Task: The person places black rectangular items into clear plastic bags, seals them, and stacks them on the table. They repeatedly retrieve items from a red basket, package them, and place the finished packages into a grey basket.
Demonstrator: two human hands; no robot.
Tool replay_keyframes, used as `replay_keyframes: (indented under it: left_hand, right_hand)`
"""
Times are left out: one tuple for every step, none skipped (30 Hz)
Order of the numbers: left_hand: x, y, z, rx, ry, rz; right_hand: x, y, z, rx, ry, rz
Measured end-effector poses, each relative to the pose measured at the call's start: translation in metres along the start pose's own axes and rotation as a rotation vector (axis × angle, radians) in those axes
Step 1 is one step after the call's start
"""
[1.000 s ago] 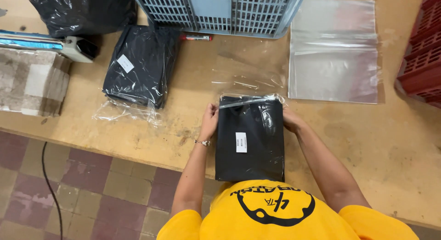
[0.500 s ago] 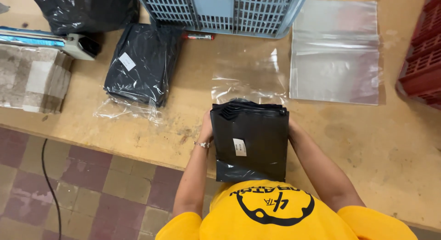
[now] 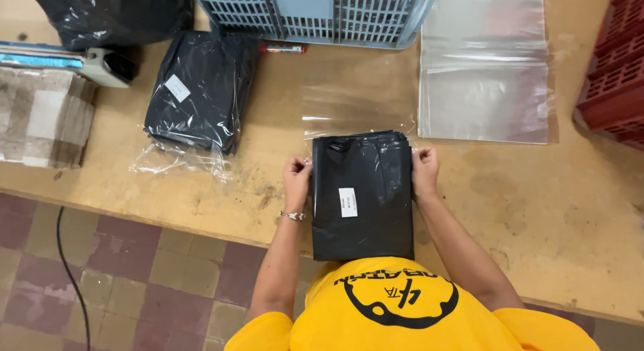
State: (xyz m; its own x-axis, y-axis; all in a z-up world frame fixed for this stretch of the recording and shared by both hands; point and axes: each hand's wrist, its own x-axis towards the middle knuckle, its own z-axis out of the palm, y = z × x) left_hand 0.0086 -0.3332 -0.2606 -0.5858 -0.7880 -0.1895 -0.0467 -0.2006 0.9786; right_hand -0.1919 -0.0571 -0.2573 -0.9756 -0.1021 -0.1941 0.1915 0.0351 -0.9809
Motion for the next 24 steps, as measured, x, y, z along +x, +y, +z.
replay_keyframes:
  left_hand:
    - [0.002,0.014,0.002,0.001,-0.004,-0.001]
    - [0.003,0.028,0.003,-0.049,-0.033,-0.125]
    - [0.003,0.042,0.002,-0.098,-0.059,-0.253]
    - [0.009,0.034,-0.001,-0.096,-0.059,-0.257]
    - [0.02,0.028,-0.002,-0.084,-0.15,-0.346]
    - [0.032,0.022,-0.004,-0.07,-0.243,-0.434]
    - [0.039,0.028,-0.007,-0.072,-0.242,-0.429]
    - [0.047,0.032,-0.009,0.036,-0.314,-0.45]
    - [0.051,0.036,-0.013,0.145,-0.385,-0.476]
    - [0.054,0.045,-0.012,0.145,-0.385,-0.478]
    - [0.057,0.054,-0.01,0.221,-0.439,-0.469]
    - [0.061,0.063,-0.008,0.296,-0.493,-0.46]
    - [0.056,0.083,-0.005,0.296,-0.495,-0.463]
    - [0.051,0.104,-0.001,0.307,-0.494,-0.444]
    - [0.048,0.125,0.004,0.317,-0.494,-0.421]
    - [0.068,0.092,0.007,0.317,-0.497,-0.42]
    - [0.086,0.058,0.009,0.392,-0.46,-0.383]
    - [0.104,0.024,0.011,0.466,-0.422,-0.346]
    - [0.086,0.053,0.017,0.467,-0.422,-0.35]
    - [0.068,0.081,0.023,0.679,-0.341,-0.205]
    - [0.048,0.108,0.029,0.887,-0.256,-0.057]
    - [0.039,0.112,0.033,0.889,-0.257,-0.064]
    - [0.03,0.117,0.039,0.947,-0.186,0.062]
    - [0.021,0.122,0.044,1.003,-0.114,0.189]
  right_hand:
    - [-0.004,-0.021,0.006,0.001,0.004,0.001]
    - [-0.007,-0.042,0.012,0.092,-0.047,0.092]
    - [-0.013,-0.063,0.018,0.181,-0.099,0.187]
    - [-0.01,-0.058,0.017,0.18,-0.098,0.19]
    - [-0.001,-0.056,0.018,0.226,-0.141,0.226]
    - [0.008,-0.055,0.021,0.272,-0.185,0.261]
    - [0.006,-0.063,0.02,0.273,-0.188,0.257]
    - [0.004,-0.071,0.018,0.252,-0.229,0.285]
    - [-0.001,-0.077,0.015,0.23,-0.267,0.317]
    - [0.01,-0.066,0.006,0.228,-0.267,0.319]
    - [0.021,-0.056,-0.003,0.14,-0.364,0.342]
    - [0.032,-0.046,-0.013,0.051,-0.46,0.363]
    - [0.023,-0.072,-0.008,0.05,-0.457,0.366]
    - [0.013,-0.097,-0.003,-0.099,-0.493,0.338]
    - [0.006,-0.123,0.003,-0.247,-0.527,0.306]
    - [0.008,-0.127,0.006,-0.246,-0.524,0.305]
    - [0.007,-0.13,0.009,-0.261,-0.487,0.313]
    - [0.007,-0.133,0.013,-0.277,-0.449,0.322]
    - [0.004,-0.135,0.017,-0.277,-0.449,0.326]
    - [0.0,-0.137,0.022,-0.257,-0.382,0.306]
    - [-0.004,-0.138,0.027,-0.237,-0.317,0.289]
    - [0.009,-0.109,0.021,-0.239,-0.318,0.296]
    - [0.023,-0.08,0.014,-0.277,-0.25,0.199]
    - [0.036,-0.051,0.007,-0.314,-0.182,0.101]
